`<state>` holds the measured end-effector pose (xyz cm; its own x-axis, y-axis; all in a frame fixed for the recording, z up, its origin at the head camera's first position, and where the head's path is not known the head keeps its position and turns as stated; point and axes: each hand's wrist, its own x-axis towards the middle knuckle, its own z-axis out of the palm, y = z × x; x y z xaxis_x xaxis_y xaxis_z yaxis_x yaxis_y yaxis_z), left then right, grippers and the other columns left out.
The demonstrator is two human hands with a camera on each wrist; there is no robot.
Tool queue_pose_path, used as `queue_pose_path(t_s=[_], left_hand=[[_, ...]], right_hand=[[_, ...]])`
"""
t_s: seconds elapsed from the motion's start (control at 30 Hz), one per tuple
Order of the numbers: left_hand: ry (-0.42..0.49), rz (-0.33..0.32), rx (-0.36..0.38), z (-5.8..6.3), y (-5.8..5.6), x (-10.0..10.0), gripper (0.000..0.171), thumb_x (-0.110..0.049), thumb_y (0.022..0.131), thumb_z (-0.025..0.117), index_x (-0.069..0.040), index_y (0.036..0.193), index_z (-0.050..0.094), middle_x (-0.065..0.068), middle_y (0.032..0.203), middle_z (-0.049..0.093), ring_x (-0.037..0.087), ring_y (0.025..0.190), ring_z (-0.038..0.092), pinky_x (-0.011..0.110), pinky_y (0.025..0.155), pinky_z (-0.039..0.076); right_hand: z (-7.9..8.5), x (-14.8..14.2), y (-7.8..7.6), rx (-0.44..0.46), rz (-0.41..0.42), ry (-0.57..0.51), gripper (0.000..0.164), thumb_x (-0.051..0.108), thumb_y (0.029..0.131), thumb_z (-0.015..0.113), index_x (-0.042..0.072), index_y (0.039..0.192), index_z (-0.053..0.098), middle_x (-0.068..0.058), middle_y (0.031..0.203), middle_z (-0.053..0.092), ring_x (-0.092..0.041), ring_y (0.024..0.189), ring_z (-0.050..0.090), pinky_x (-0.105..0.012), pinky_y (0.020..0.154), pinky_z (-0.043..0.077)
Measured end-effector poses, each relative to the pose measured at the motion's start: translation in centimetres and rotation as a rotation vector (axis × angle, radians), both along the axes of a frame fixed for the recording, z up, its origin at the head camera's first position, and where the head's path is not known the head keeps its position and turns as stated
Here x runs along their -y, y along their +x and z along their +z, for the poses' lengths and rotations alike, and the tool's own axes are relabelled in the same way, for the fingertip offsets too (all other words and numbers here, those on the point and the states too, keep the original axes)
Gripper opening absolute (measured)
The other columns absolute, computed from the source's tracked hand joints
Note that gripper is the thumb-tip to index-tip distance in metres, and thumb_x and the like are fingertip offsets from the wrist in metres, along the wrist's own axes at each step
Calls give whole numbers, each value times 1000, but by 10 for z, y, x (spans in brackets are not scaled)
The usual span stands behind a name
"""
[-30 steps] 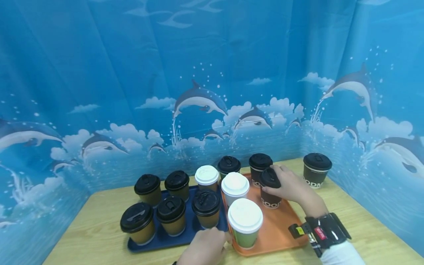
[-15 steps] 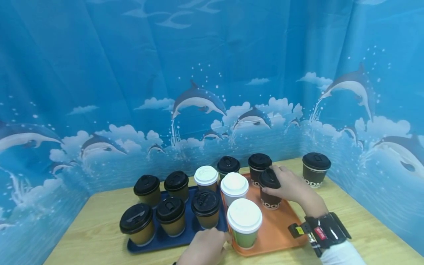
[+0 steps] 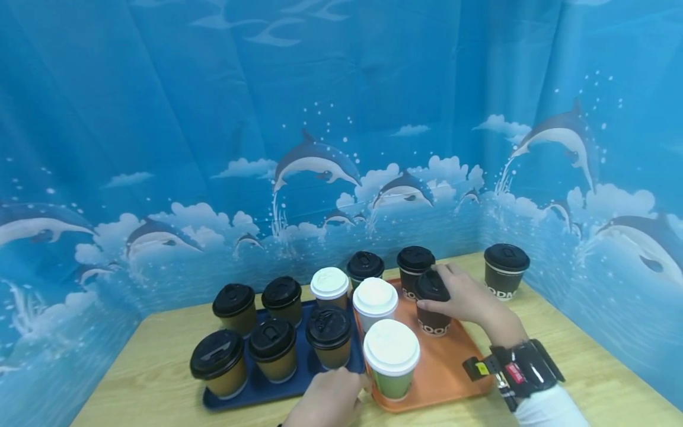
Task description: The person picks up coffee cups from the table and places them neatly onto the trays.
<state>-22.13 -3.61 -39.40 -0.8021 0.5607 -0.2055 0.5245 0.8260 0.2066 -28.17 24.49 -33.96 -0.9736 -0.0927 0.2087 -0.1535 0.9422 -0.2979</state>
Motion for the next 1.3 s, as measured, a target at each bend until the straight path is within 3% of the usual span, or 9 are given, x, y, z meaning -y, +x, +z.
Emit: queue_pose_path(t_s=[0.1, 0.27, 0.4, 0.57, 0.67, 0.83, 1.07, 1.3], left_hand=[[-1, -1, -2, -1, 0, 0, 17, -18, 81, 70, -29, 95, 71, -11, 76, 66, 3, 62, 55, 28, 56, 50], [2, -3, -24, -3, 0, 0, 17, -18, 80, 70, -28, 94, 71, -12, 77, 65, 3, 63, 55, 28, 56, 50], [18, 2, -18, -5, 0, 1, 16, -19, 79, 71, -27, 93, 71, -12, 78, 66, 3, 66, 57, 28, 59, 51], [20, -16, -36, -4, -1, 2, 17, -18, 79, 71, -27, 93, 71, -12, 77, 66, 3, 65, 57, 28, 57, 50], [17, -26, -49, -4, -1, 3, 18, -16, 79, 70, -27, 93, 71, -12, 76, 65, 2, 63, 55, 27, 55, 49], [11, -27, -48, -4, -1, 3, 19, -15, 79, 70, -28, 94, 71, -11, 75, 64, 2, 61, 51, 27, 53, 48], [8, -14, -25, -4, -1, 3, 18, -17, 80, 70, -27, 94, 71, -11, 74, 63, 3, 61, 51, 27, 54, 49], [17, -8, -3, -4, -2, 1, 18, -16, 80, 69, -28, 95, 71, -11, 74, 64, 3, 60, 51, 27, 53, 48]], right_hand=[[4, -6, 0, -9, -6, -16, 102, 74, 74, 53, -2, 139, 35, -31, 137, 37, -49, 120, 41, -62, 87, 41], [10, -26, -1, -87, -44, -40, 89, 68, 84, 44, -4, 137, 37, -32, 137, 35, -50, 122, 36, -65, 92, 35], [10, -51, 0, -206, -97, -59, 78, 56, 88, 51, -6, 133, 40, -34, 131, 36, -53, 118, 34, -67, 90, 33], [1, -82, 0, -309, -167, -123, 67, 33, 85, 65, -10, 130, 39, -40, 129, 30, -58, 110, 34, -69, 82, 36], [-6, -96, 0, -284, -220, -164, 70, 28, 84, 66, -10, 133, 34, -42, 133, 21, -61, 113, 30, -71, 81, 35], [-17, -108, -3, -206, -300, -182, 77, 33, 85, 64, -6, 140, 26, -40, 140, 9, -63, 118, 21, -74, 82, 31], [-30, -113, -7, -185, -316, -198, 74, 29, 84, 64, -6, 139, 29, -43, 140, 7, -65, 116, 22, -73, 84, 29], [-32, -115, -8, -179, -334, -215, 73, 30, 84, 65, -8, 135, 31, -43, 139, 6, -66, 113, 25, -72, 83, 31]])
